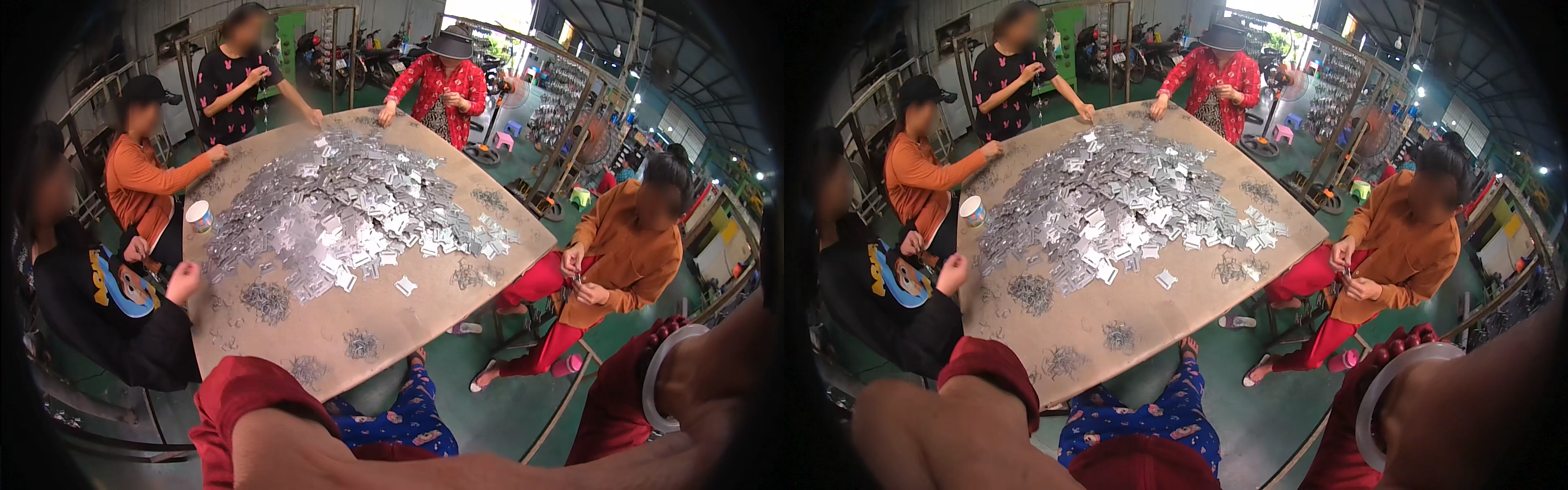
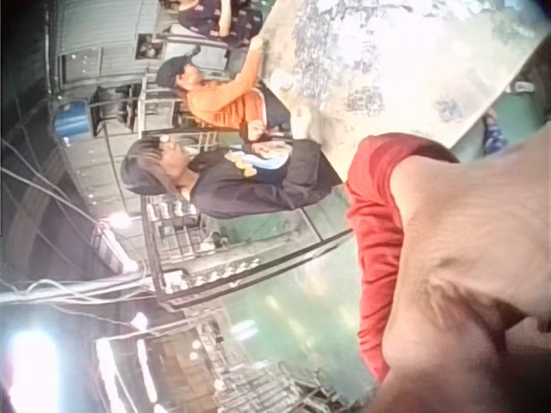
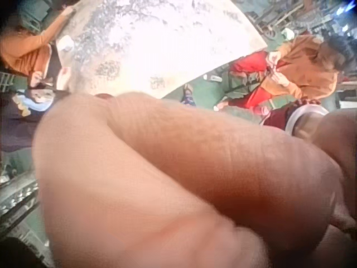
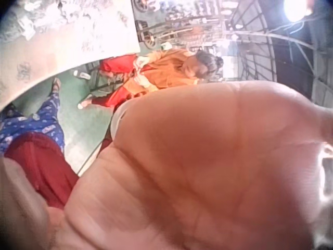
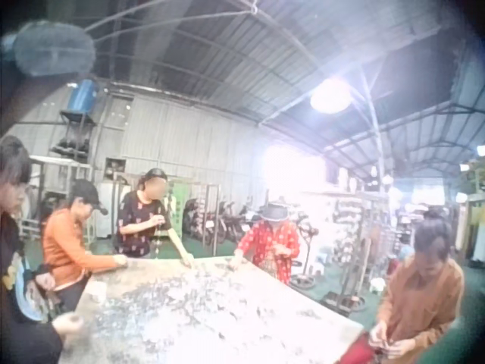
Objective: The person sorts small metal plates and hooks on a table, threading the hooks through holes in the plates and hanging the completed units on a wire rack.
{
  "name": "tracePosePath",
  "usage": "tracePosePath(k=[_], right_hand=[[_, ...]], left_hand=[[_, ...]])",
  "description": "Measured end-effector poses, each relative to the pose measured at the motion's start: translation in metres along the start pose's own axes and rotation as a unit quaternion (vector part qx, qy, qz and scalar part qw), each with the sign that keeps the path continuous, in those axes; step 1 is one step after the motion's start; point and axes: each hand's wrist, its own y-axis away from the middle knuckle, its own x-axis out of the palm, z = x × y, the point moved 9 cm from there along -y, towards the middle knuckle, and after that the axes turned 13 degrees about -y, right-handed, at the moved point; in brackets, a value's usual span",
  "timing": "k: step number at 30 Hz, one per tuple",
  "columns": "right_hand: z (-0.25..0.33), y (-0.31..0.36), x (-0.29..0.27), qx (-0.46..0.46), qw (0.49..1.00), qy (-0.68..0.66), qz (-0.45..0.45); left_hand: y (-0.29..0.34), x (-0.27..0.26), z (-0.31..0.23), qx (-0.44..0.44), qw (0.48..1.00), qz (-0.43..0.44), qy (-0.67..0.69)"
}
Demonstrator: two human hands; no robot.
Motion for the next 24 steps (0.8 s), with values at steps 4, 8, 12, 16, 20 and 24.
tracePosePath(k=[4,8,12,16,20,24], right_hand=[[-0.004,0.001,0.003,0.003,1.000,-0.005,0.005],[-0.002,-0.005,0.000,0.005,1.000,0.000,0.008],[0.002,-0.004,0.002,0.000,1.000,-0.007,0.007],[0.004,-0.004,0.000,0.001,1.000,-0.004,0.007],[0.002,-0.006,0.002,0.005,1.000,0.000,0.011],[0.001,-0.004,0.002,0.004,1.000,0.001,0.011]], left_hand=[[0.006,0.000,-0.003,-0.003,1.000,-0.001,0.005],[-0.002,-0.005,-0.007,-0.004,1.000,-0.007,0.002],[0.000,-0.008,-0.008,-0.005,1.000,-0.008,-0.005],[0.000,-0.010,-0.010,-0.003,1.000,-0.005,-0.001],[-0.005,-0.011,-0.009,0.003,1.000,-0.007,0.002],[-0.006,-0.008,-0.006,0.003,1.000,-0.009,0.000]])
